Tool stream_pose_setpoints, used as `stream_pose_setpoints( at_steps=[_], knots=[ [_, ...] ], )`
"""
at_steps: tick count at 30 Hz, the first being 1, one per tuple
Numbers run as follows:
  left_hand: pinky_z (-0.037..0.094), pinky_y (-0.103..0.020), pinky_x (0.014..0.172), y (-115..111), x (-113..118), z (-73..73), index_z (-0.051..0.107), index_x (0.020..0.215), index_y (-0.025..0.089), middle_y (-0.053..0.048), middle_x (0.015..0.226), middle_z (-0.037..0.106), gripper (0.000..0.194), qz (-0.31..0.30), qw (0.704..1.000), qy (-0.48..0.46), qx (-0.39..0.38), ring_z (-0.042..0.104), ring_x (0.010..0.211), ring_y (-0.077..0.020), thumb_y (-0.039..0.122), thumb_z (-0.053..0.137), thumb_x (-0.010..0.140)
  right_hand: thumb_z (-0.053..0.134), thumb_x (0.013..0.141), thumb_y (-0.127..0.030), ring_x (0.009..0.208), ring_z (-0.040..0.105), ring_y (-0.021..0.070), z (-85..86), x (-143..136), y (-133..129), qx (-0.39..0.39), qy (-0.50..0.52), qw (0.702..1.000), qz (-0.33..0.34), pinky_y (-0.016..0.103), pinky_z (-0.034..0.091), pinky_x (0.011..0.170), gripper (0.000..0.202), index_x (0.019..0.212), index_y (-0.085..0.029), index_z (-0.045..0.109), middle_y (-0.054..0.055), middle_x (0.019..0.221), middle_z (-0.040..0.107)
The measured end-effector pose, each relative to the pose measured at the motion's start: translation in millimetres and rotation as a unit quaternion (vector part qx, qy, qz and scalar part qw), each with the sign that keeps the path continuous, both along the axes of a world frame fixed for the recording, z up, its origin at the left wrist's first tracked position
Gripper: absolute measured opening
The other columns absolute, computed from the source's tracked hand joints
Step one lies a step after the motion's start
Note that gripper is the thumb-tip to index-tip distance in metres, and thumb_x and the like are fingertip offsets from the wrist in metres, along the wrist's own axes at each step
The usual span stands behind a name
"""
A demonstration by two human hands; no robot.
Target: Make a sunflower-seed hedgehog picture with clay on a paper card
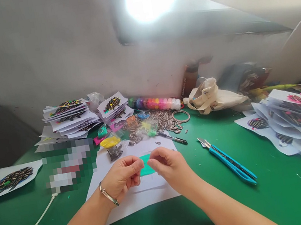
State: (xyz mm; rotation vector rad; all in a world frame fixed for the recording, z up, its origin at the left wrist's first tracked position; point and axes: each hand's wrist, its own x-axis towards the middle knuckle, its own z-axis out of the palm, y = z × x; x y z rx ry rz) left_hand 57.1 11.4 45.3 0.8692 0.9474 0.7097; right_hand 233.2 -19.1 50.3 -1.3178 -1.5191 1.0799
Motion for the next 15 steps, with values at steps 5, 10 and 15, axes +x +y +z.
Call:
stream_pose_setpoints(
  at_steps=[5,10,15],
  knots=[
    [0.033,-0.018,0.037,1,-2,6.7,0.054,0.069,0.018,0.006,0.045,0.052,0.036,0.005,1.000,-0.007,-0.009,0.041,0.035,-0.0056,0.043,0.079,0.062,0.059,0.082,-0.032,0.056,0.050,0.0104,1.6,1,1,-0.038,0.075,0.996,0.002,0.024,0.042,0.055,0.013,0.079,-0.019,0.056,-0.003,0.064,0.053],
    [0.051,-0.027,0.057,2,-2,12.7,0.058,0.081,0.017,-0.001,0.063,0.066,0.032,0.027,0.999,-0.027,-0.026,0.062,0.055,-0.0133,0.035,0.079,0.064,0.057,0.083,-0.030,0.068,0.058,0.0135,1.9,3,3,-0.060,0.116,0.991,0.014,0.030,0.047,0.069,0.021,0.102,-0.021,0.060,0.000,0.076,0.062],
    [0.051,-0.025,0.053,3,-4,11.1,0.062,0.075,0.013,-0.002,0.063,0.065,0.033,0.020,1.000,-0.012,-0.005,0.061,0.053,-0.0123,0.040,0.079,0.064,0.060,0.082,-0.033,0.066,0.058,0.0137,3.3,4,6,-0.085,0.134,0.987,0.030,0.030,0.045,0.068,0.019,0.085,-0.016,0.066,0.002,0.073,0.063]
  ],
)
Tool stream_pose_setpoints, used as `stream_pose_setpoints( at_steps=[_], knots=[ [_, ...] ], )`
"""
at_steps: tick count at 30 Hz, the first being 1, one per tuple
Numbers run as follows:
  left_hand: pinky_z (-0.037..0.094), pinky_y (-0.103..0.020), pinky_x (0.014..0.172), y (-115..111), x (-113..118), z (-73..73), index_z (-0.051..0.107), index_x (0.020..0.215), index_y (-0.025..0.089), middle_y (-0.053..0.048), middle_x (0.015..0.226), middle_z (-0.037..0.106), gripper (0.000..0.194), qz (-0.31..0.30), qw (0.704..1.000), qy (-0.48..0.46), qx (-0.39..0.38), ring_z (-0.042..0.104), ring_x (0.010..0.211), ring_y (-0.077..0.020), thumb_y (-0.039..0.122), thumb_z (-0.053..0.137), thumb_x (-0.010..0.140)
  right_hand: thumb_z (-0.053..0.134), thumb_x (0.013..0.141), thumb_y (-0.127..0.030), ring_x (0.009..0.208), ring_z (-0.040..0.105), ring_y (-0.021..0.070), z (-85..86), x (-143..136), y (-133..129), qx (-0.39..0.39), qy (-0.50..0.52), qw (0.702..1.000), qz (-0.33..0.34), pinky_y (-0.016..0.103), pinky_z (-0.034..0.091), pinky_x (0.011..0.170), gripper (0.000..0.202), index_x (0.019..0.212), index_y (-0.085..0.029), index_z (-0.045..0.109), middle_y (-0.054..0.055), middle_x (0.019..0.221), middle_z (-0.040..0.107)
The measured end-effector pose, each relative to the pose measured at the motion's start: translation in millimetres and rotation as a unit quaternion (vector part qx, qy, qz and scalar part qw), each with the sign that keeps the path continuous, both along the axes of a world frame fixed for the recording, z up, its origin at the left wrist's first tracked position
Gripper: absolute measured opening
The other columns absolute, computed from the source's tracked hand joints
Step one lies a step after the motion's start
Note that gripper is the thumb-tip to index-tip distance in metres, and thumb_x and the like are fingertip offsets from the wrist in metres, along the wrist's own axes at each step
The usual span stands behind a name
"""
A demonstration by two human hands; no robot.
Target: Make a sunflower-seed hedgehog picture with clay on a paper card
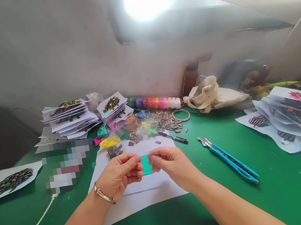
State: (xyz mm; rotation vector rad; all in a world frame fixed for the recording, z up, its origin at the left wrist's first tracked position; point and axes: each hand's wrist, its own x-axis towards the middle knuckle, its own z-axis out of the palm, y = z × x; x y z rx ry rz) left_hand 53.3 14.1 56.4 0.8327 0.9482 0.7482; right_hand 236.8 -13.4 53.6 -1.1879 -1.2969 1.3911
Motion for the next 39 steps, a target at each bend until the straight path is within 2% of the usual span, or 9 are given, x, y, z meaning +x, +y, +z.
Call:
stream_pose_setpoints(
  at_steps=[6,12,15,22,25,29,32,35,39],
  knots=[
    [0.029,-0.015,0.035,1.0,0.9,-5.8,0.053,0.057,0.015,0.007,0.038,0.044,0.042,0.015,0.999,-0.005,0.029,0.036,0.033,-0.0028,0.047,0.079,0.060,0.066,0.077,-0.036,0.049,0.042,0.0063,2.3,0.5,1.4,-0.023,0.025,0.999,-0.041,0.022,0.035,0.051,0.023,0.070,-0.017,0.056,-0.006,0.056,0.047],
    [0.047,-0.023,0.051,0.2,2.1,-2.3,0.060,0.073,0.015,0.001,0.058,0.062,0.034,0.018,1.000,-0.001,0.012,0.057,0.049,-0.0099,0.039,0.080,0.061,0.065,0.078,-0.035,0.063,0.058,0.0125,0.6,0.4,1.5,-0.015,0.041,0.999,-0.023,0.028,0.046,0.064,0.021,0.090,-0.018,0.060,-0.001,0.072,0.061],
    [0.051,-0.026,0.056,0.3,1.7,-1.7,0.061,0.077,0.015,-0.001,0.063,0.065,0.033,0.020,1.000,0.002,0.009,0.061,0.055,-0.0125,0.038,0.080,0.063,0.063,0.079,-0.038,0.070,0.061,0.0153,-0.1,0.4,2.0,-0.015,0.033,0.999,-0.006,0.031,0.048,0.070,0.023,0.087,-0.016,0.063,0.003,0.079,0.063],
    [0.036,-0.017,0.037,0.9,0.6,-3.0,0.054,0.059,0.015,0.005,0.046,0.053,0.041,0.011,0.999,-0.002,0.030,0.045,0.035,-0.0046,0.047,0.078,0.063,0.063,0.079,-0.041,0.046,0.040,0.0059,2.0,4.6,2.4,-0.006,-0.030,0.999,-0.037,0.021,0.033,0.046,0.028,0.067,-0.017,0.057,-0.006,0.053,0.045],
    [0.041,-0.018,0.042,1.0,0.8,-0.3,0.057,0.064,0.015,0.003,0.050,0.057,0.037,0.017,1.000,-0.004,0.026,0.050,0.040,-0.0061,0.043,0.080,0.061,0.067,0.076,-0.037,0.053,0.050,0.0087,1.6,3.9,1.7,-0.004,-0.006,1.000,-0.022,0.024,0.042,0.055,0.021,0.077,-0.017,0.062,-0.004,0.060,0.053],
    [0.051,-0.024,0.057,1.2,0.1,1.9,0.064,0.077,0.014,-0.001,0.063,0.064,0.033,0.021,1.000,-0.004,0.021,0.059,0.054,-0.0102,0.036,0.082,0.060,0.066,0.075,-0.040,0.069,0.062,0.0160,-1.2,1.0,0.5,-0.002,-0.002,1.000,0.000,0.032,0.048,0.071,0.028,0.093,-0.017,0.067,0.002,0.072,0.065],
    [0.048,-0.021,0.049,2.0,-0.9,0.7,0.064,0.071,0.013,0.000,0.058,0.062,0.033,0.015,0.999,0.012,0.030,0.056,0.048,-0.0087,0.040,0.080,0.063,0.061,0.079,-0.042,0.058,0.057,0.0121,-0.3,0.8,0.7,0.004,-0.051,0.999,0.000,0.028,0.046,0.061,0.026,0.078,-0.016,0.067,0.000,0.065,0.061],
    [0.034,-0.016,0.036,3.4,-1.0,-1.2,0.059,0.061,0.013,0.004,0.044,0.052,0.039,0.019,0.999,0.028,0.037,0.044,0.035,-0.0041,0.047,0.078,0.063,0.061,0.079,-0.041,0.046,0.043,0.0067,3.3,2.6,1.4,0.015,-0.081,0.996,-0.024,0.022,0.037,0.047,0.029,0.064,-0.016,0.059,-0.004,0.054,0.048],
    [0.032,-0.015,0.035,4.1,-0.5,-0.9,0.057,0.057,0.013,0.005,0.041,0.049,0.040,0.036,0.998,0.028,0.036,0.041,0.033,-0.0031,0.046,0.080,0.059,0.064,0.077,-0.038,0.050,0.049,0.0084,4.8,4.2,1.9,0.024,-0.037,0.999,-0.024,0.023,0.042,0.050,0.021,0.074,-0.018,0.058,-0.004,0.059,0.052]
  ],
)
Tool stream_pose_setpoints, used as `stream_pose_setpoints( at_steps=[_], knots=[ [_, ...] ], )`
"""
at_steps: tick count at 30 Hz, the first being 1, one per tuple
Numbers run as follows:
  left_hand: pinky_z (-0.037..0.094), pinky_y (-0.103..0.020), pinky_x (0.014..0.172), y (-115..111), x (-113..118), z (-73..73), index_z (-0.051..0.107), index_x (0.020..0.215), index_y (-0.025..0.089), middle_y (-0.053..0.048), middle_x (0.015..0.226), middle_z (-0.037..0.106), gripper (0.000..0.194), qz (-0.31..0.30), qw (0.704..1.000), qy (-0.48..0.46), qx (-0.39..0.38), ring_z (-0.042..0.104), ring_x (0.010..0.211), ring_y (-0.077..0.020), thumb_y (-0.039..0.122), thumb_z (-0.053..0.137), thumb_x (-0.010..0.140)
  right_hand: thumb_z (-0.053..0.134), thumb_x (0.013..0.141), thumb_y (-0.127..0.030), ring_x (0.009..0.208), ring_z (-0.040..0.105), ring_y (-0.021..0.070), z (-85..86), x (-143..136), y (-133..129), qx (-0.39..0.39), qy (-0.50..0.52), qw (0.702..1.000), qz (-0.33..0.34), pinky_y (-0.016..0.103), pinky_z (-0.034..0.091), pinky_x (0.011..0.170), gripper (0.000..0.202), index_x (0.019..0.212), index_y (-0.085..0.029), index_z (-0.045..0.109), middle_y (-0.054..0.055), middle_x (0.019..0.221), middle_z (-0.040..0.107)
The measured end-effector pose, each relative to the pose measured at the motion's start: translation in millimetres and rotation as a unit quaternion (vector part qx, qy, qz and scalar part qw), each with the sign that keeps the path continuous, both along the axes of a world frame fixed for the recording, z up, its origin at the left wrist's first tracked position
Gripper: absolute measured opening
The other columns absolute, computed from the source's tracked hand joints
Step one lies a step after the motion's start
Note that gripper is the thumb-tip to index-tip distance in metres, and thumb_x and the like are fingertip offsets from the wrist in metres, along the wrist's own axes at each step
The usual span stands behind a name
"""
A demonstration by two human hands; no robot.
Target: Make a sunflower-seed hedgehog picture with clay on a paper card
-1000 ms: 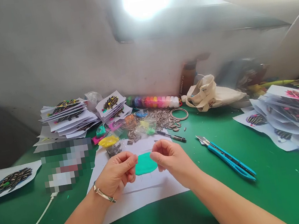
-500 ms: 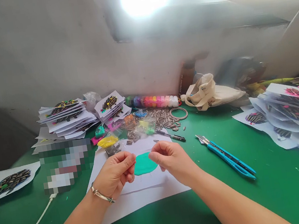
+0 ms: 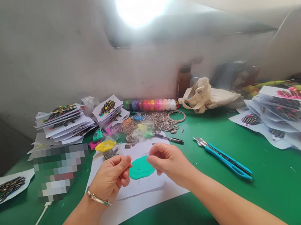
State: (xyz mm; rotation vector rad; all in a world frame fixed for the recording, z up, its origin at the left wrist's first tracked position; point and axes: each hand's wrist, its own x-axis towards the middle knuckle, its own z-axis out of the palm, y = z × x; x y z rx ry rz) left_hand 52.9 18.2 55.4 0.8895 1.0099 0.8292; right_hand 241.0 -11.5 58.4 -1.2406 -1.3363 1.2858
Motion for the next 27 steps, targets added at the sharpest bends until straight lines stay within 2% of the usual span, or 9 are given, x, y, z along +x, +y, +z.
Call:
stream_pose_setpoints(
  at_steps=[5,7,12,15,18,20,22,25,27],
  knots=[
    [0.053,-0.027,0.058,1,-2,1.6,0.067,0.084,0.014,-0.002,0.064,0.067,0.038,0.000,1.000,-0.008,-0.007,0.063,0.056,-0.0131,0.037,0.083,0.058,0.060,0.080,-0.042,0.070,0.065,0.0166,-5.0,-2,1,-0.014,0.040,0.999,0.000,0.033,0.052,0.069,0.028,0.092,-0.017,0.062,0.004,0.082,0.066],
    [0.055,-0.029,0.060,2,-4,1.4,0.068,0.085,0.013,-0.004,0.066,0.068,0.040,0.005,1.000,-0.004,-0.009,0.064,0.058,-0.0146,0.039,0.083,0.058,0.059,0.080,-0.044,0.067,0.064,0.0158,-5.2,-2,1,-0.020,0.025,0.999,-0.001,0.032,0.052,0.067,0.029,0.088,-0.016,0.064,0.005,0.080,0.066],
    [0.042,-0.017,0.039,6,-8,1.1,0.064,0.065,0.012,0.001,0.049,0.059,0.037,0.017,0.999,0.016,0.023,0.053,0.039,-0.0069,0.046,0.079,0.062,0.062,0.078,-0.041,0.047,0.048,0.0076,-1.0,1,-1,0.000,-0.043,0.999,-0.005,0.022,0.040,0.047,0.028,0.065,-0.016,0.060,-0.003,0.056,0.054],
    [0.048,-0.020,0.045,6,-8,0.8,0.065,0.071,0.012,-0.001,0.055,0.063,0.036,0.030,0.999,0.012,0.023,0.058,0.045,-0.0094,0.042,0.082,0.058,0.065,0.076,-0.038,0.054,0.055,0.0101,-2.2,2,-1,0.011,-0.033,0.999,-0.003,0.024,0.045,0.054,0.020,0.077,-0.017,0.064,-0.002,0.064,0.059],
    [0.056,-0.027,0.062,6,-8,-0.5,0.068,0.086,0.012,-0.005,0.069,0.070,0.043,0.042,0.999,0.000,0.008,0.066,0.061,-0.0149,0.036,0.085,0.054,0.061,0.079,-0.040,0.069,0.064,0.0158,-6.1,1,0,0.002,-0.016,1.000,-0.005,0.031,0.052,0.069,0.027,0.093,-0.018,0.064,0.003,0.078,0.066],
    [0.056,-0.029,0.065,7,-8,-1.5,0.068,0.086,0.013,-0.006,0.072,0.071,0.043,0.041,0.999,0.000,0.003,0.067,0.064,-0.0164,0.037,0.085,0.055,0.058,0.080,-0.042,0.072,0.065,0.0171,-7.5,0,1,-0.004,-0.011,1.000,-0.009,0.033,0.052,0.070,0.029,0.096,-0.018,0.063,0.005,0.083,0.067],
    [0.055,-0.026,0.057,8,-8,-2.6,0.067,0.077,0.012,-0.005,0.067,0.069,0.040,0.031,0.999,0.016,0.011,0.065,0.057,-0.0153,0.043,0.082,0.057,0.057,0.081,-0.042,0.065,0.063,0.0149,-6.7,0,1,-0.005,-0.029,1.000,-0.003,0.030,0.050,0.065,0.027,0.089,-0.017,0.065,0.004,0.079,0.067],
    [0.044,-0.020,0.040,9,-10,-4.0,0.064,0.064,0.012,0.000,0.051,0.060,0.039,0.018,0.998,0.041,0.042,0.054,0.040,-0.0089,0.049,0.077,0.062,0.060,0.080,-0.039,0.052,0.052,0.0097,-3.3,1,1,-0.007,-0.064,0.998,0.003,0.024,0.043,0.053,0.025,0.070,-0.017,0.064,-0.001,0.061,0.059],
    [0.038,-0.017,0.037,10,-10,-4.8,0.063,0.061,0.012,0.002,0.046,0.056,0.040,0.018,0.998,0.045,0.048,0.048,0.036,-0.0062,0.049,0.077,0.062,0.063,0.077,-0.037,0.051,0.049,0.0091,-2.8,1,0,-0.011,-0.058,0.998,0.003,0.023,0.040,0.051,0.022,0.067,-0.017,0.063,-0.003,0.057,0.055]
  ],
)
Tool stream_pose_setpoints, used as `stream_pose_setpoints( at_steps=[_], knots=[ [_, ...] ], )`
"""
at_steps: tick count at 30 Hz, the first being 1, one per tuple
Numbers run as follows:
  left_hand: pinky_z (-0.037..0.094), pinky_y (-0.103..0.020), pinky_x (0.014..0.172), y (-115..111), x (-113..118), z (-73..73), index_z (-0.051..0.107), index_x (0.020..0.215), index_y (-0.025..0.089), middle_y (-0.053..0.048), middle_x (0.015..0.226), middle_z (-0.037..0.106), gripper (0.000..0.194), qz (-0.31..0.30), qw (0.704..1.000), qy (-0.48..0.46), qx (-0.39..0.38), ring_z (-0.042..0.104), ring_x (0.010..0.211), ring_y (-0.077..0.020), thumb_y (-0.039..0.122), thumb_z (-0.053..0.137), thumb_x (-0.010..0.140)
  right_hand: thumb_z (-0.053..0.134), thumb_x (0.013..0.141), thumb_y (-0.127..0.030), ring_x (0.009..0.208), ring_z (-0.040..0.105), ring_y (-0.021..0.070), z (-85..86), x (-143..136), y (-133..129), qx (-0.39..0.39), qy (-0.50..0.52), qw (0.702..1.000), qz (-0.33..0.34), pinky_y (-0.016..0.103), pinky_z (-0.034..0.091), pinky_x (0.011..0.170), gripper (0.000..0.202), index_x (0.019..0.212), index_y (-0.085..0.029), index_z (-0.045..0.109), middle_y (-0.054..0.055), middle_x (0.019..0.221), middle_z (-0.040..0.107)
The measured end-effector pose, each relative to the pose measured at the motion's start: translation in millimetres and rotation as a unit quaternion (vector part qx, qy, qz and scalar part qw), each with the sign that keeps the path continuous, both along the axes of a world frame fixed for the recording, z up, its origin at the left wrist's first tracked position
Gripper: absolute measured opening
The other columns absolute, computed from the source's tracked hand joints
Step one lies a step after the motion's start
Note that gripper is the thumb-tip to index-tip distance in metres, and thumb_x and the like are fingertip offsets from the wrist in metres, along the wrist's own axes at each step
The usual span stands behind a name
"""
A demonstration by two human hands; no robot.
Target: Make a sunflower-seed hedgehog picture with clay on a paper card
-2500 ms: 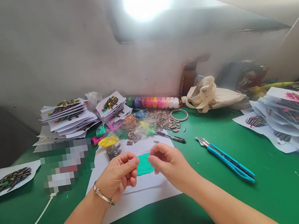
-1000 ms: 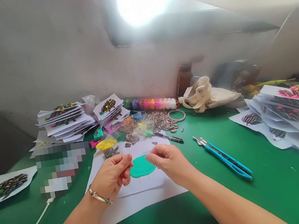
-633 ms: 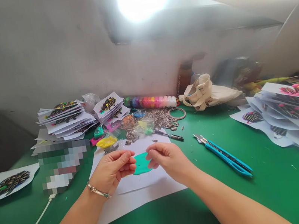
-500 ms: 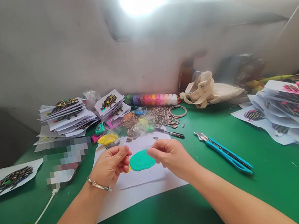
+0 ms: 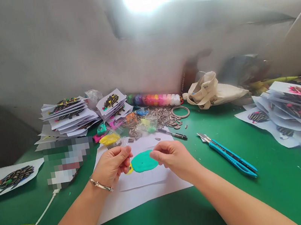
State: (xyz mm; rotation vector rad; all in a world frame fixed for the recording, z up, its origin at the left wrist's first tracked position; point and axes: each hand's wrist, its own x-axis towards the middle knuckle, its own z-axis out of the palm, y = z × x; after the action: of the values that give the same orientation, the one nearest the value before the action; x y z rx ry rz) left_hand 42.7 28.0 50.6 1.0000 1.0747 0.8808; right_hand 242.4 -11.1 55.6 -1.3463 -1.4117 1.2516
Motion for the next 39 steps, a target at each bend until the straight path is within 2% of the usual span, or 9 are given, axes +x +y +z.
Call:
stream_pose_setpoints(
  at_steps=[6,9,12,15,19,24,29,34,39],
  knots=[
    [0.054,-0.025,0.057,-3,2,0.3,0.068,0.082,0.013,-0.003,0.065,0.067,0.045,0.014,0.999,-0.027,-0.039,0.063,0.057,-0.0134,0.044,0.084,0.053,0.061,0.080,-0.035,0.075,0.063,0.0164,-7.1,-1,1,0.008,0.063,0.998,0.002,0.031,0.048,0.074,0.024,0.097,-0.018,0.064,0.004,0.084,0.067],
    [0.053,-0.024,0.054,-3,2,0.5,0.067,0.077,0.013,-0.003,0.064,0.067,0.042,0.008,0.999,-0.019,-0.034,0.063,0.055,-0.0134,0.046,0.081,0.058,0.058,0.082,-0.036,0.069,0.062,0.0151,-4.4,-2,1,0.006,0.045,0.999,0.010,0.029,0.048,0.068,0.021,0.088,-0.017,0.066,0.003,0.078,0.066],
    [0.044,-0.019,0.041,-1,1,-0.7,0.064,0.066,0.012,0.000,0.052,0.060,0.040,0.001,1.000,0.002,-0.010,0.054,0.042,-0.0084,0.050,0.076,0.064,0.058,0.082,-0.035,0.057,0.055,0.0108,1.0,-2,-1,-0.001,0.025,0.999,0.021,0.025,0.044,0.059,0.022,0.073,-0.016,0.065,0.001,0.066,0.062],
    [0.038,-0.017,0.037,0,0,-2.3,0.061,0.062,0.013,0.003,0.046,0.055,0.039,0.001,1.000,0.012,0.006,0.047,0.036,-0.0056,0.050,0.075,0.066,0.062,0.078,-0.032,0.053,0.050,0.0091,2.3,-3,-1,-0.011,0.027,0.999,0.016,0.023,0.042,0.054,0.018,0.069,-0.016,0.062,-0.002,0.060,0.056],
    [0.043,-0.018,0.043,-2,2,-2.0,0.064,0.068,0.013,0.002,0.052,0.060,0.036,-0.002,1.000,0.011,-0.007,0.053,0.043,-0.0077,0.045,0.079,0.062,0.063,0.075,-0.025,0.060,0.053,0.0110,-3.9,-4,-1,0.008,0.033,0.999,0.022,0.024,0.044,0.059,0.008,0.078,-0.017,0.063,-0.002,0.066,0.058],
    [0.053,-0.024,0.057,-4,4,0.9,0.068,0.082,0.012,-0.002,0.064,0.067,0.043,-0.003,0.999,-0.014,-0.032,0.062,0.056,-0.0124,0.044,0.082,0.056,0.050,0.082,-0.022,0.068,0.060,0.0140,-12.0,-3,-1,0.034,-0.010,0.998,0.042,0.029,0.047,0.066,0.019,0.091,-0.018,0.066,0.003,0.078,0.065],
    [0.056,-0.028,0.065,-5,4,2.3,0.068,0.085,0.012,-0.004,0.070,0.070,0.046,-0.004,0.999,-0.020,-0.039,0.065,0.062,-0.0150,0.042,0.084,0.054,0.052,0.081,-0.022,0.069,0.061,0.0145,-13.0,-4,-3,0.024,-0.012,0.998,0.056,0.030,0.048,0.068,0.022,0.100,-0.020,0.064,0.003,0.082,0.067],
    [0.051,-0.023,0.050,-6,4,2.7,0.065,0.072,0.013,-0.001,0.058,0.065,0.035,-0.033,0.999,0.008,-0.019,0.060,0.049,-0.0115,0.043,0.080,0.061,0.058,0.079,-0.027,0.060,0.052,0.0109,-6.0,-5,-3,0.015,-0.012,0.998,0.060,0.025,0.044,0.058,0.013,0.074,-0.017,0.065,-0.001,0.066,0.059],
    [0.042,-0.018,0.040,-5,4,0.8,0.063,0.066,0.013,0.002,0.049,0.059,0.036,-0.029,0.999,0.011,-0.007,0.052,0.040,-0.0069,0.045,0.078,0.062,0.059,0.078,-0.027,0.058,0.049,0.0102,-4.9,-3,-2,0.015,-0.019,0.999,0.045,0.023,0.041,0.055,0.013,0.072,-0.017,0.063,-0.002,0.062,0.056]
  ],
)
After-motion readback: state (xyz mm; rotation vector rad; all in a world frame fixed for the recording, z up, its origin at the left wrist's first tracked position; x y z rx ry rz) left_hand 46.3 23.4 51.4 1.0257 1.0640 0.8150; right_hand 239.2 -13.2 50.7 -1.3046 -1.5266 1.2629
